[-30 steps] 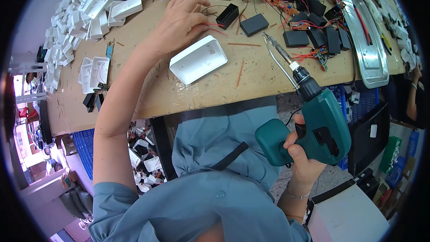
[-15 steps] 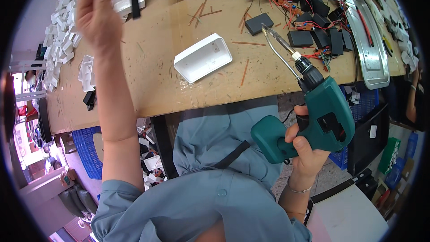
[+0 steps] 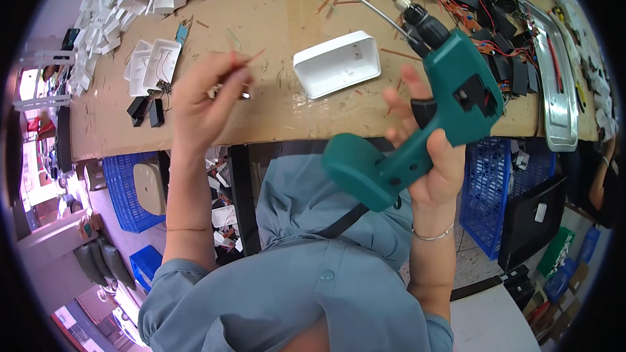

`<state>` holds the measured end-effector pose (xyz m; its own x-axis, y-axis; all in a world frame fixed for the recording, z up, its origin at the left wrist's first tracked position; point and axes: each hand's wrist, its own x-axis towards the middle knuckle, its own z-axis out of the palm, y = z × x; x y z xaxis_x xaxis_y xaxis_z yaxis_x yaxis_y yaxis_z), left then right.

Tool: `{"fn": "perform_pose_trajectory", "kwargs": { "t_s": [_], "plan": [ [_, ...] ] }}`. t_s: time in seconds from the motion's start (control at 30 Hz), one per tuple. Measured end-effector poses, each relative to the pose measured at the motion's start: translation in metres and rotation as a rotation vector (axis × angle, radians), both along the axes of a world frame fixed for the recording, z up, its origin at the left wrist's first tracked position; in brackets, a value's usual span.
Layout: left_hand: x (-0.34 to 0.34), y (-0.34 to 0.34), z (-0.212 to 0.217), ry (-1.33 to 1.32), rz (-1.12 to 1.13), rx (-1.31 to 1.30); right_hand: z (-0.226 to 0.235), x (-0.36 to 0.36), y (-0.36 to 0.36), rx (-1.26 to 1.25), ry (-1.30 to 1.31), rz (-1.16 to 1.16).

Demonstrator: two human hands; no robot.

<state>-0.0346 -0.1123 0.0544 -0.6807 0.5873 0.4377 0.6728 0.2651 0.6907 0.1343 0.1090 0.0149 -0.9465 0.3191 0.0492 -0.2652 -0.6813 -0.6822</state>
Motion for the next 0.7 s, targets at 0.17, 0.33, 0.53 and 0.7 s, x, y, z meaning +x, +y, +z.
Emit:
{"fn": "perform_pose_trajectory", "kwargs": {
  "t_s": [0.17,0.33,0.53,0.7],
  "plan": [
    [0.025,0.012,-0.009,-0.23,-0.137,0.071,-0.004,-0.023,-0.003,-0.066,-0.021,0.013],
    [0.036,0.025,-0.019,-0.188,-0.133,0.026,-0.001,-0.033,-0.009,-0.054,-0.056,0.081],
    [0.044,0.04,-0.027,-0.087,-0.053,0.119,-0.002,-0.034,-0.009,-0.103,-0.051,0.023],
    [0.045,0.042,-0.023,-0.128,-0.008,0.11,-0.003,-0.036,-0.008,-0.123,-0.047,0.027]
  ]
}}
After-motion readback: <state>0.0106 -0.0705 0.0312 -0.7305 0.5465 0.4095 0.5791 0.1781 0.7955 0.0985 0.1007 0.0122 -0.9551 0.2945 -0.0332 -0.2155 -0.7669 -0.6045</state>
